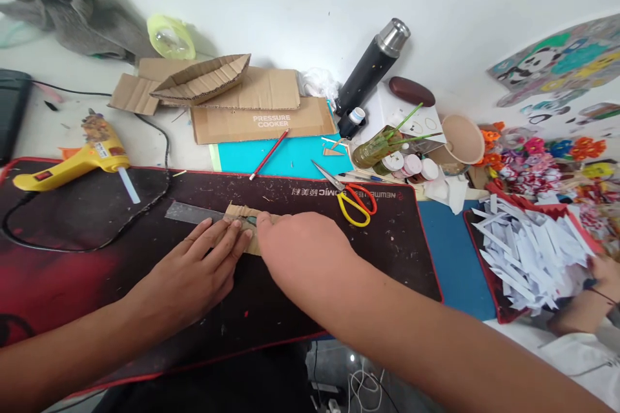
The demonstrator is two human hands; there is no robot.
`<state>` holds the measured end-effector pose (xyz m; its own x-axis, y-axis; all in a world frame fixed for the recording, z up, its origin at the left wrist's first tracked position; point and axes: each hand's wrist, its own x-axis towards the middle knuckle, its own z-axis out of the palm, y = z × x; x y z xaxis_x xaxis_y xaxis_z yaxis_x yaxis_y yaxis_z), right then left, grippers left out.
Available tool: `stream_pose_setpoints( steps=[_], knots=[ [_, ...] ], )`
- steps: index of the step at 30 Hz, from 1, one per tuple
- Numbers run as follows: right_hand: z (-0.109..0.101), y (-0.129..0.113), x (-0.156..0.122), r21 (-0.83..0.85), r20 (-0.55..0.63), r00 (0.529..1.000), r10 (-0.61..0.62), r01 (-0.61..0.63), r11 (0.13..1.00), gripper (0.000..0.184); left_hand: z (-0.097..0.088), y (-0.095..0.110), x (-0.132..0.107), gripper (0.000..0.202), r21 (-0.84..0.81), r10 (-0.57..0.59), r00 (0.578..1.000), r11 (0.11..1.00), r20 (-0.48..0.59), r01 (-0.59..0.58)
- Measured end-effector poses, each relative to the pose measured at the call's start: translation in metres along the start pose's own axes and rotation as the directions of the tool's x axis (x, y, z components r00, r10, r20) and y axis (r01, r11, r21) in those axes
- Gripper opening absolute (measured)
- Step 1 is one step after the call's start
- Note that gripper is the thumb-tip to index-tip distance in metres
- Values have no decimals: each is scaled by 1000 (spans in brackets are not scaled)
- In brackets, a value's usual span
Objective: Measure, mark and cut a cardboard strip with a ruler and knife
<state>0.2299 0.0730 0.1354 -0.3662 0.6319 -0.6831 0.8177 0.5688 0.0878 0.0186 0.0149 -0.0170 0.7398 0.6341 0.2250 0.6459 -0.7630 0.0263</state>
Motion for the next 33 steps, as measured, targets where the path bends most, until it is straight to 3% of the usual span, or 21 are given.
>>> stream_pose_setpoints(
  steps=[4, 9, 19, 33],
  knots=[
    [5, 13, -2, 128, -69, 998, 11, -2, 992, 42, 0, 0, 1, 55, 30, 12, 1000, 999, -22, -12],
    [11, 7, -7, -3, -55, 998, 22, -22, 1000, 60, -2, 0, 2, 54, 57, 15, 1000, 998, -21, -14],
    [28, 16, -9, -1, -171, 985, -15, 15, 1000, 51, -2, 0, 2, 53, 63, 13, 1000, 998, -18, -12],
    [34, 20, -9, 42, -121, 993, 10, -5, 999, 52, -4, 0, 3, 55, 72, 23, 999, 997, -32, -21]
  ],
)
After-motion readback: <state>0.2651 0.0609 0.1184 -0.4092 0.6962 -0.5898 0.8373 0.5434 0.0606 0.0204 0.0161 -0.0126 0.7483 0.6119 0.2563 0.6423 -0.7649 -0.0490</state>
